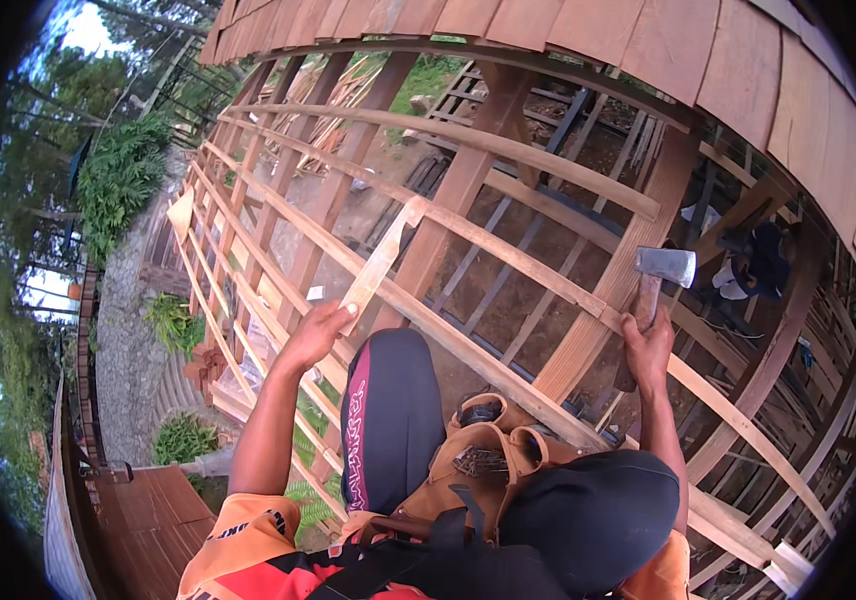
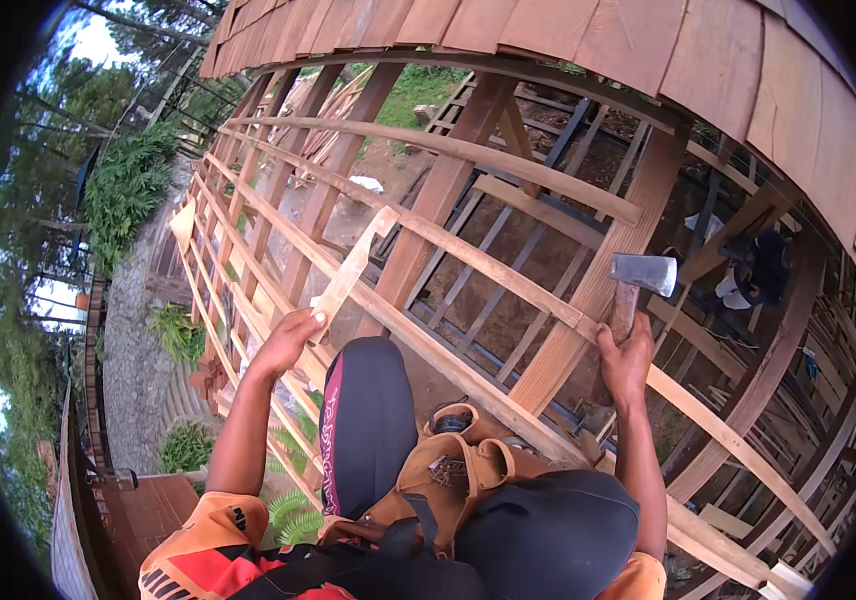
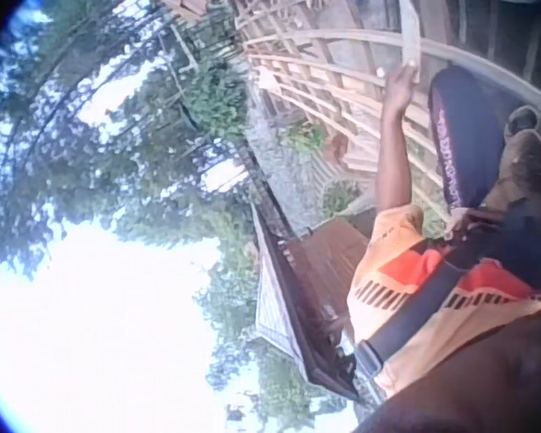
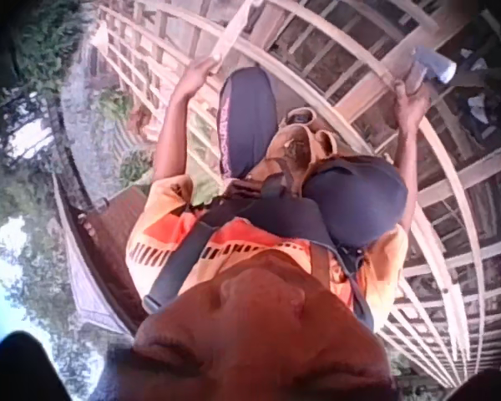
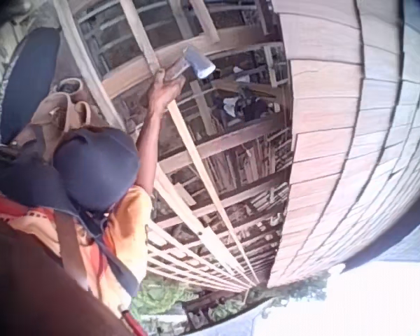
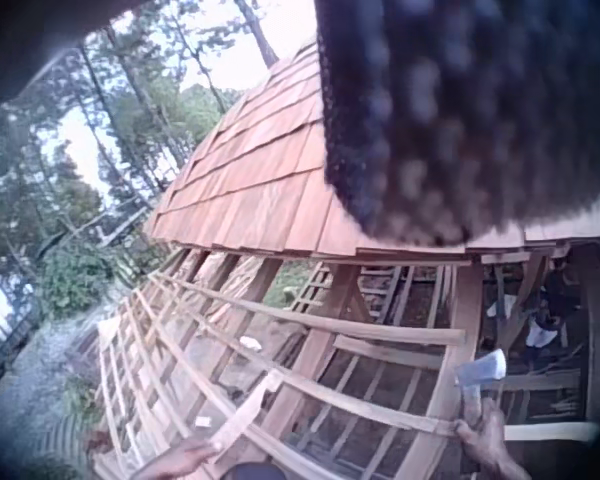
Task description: The person measures distances on wooden roof rafters using a tape measure and hammers wooden shingles onto the roof frame using a hammer.
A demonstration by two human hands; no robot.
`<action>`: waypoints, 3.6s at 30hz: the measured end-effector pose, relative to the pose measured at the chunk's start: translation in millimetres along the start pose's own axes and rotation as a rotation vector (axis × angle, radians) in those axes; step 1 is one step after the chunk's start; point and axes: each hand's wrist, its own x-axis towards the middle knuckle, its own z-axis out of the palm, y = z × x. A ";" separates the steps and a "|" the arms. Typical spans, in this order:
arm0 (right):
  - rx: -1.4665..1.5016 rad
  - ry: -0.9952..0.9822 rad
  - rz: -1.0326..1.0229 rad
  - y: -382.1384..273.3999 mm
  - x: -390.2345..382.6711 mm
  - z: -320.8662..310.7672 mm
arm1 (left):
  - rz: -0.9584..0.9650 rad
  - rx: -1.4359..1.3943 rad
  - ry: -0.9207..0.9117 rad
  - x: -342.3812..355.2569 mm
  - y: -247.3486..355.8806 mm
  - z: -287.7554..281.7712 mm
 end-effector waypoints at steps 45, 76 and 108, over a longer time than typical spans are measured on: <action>-0.417 -0.415 0.011 -35.8 9.5 10.8 | 0.177 -0.293 0.120 375.2 34.9 -69.0; -0.827 -0.747 0.244 -36.8 40.4 14.1 | 0.501 -1.058 0.488 480.1 35.6 -34.0; -0.685 -0.564 0.035 -68.5 38.0 31.2 | 0.514 -0.900 0.480 498.3 2.7 -33.0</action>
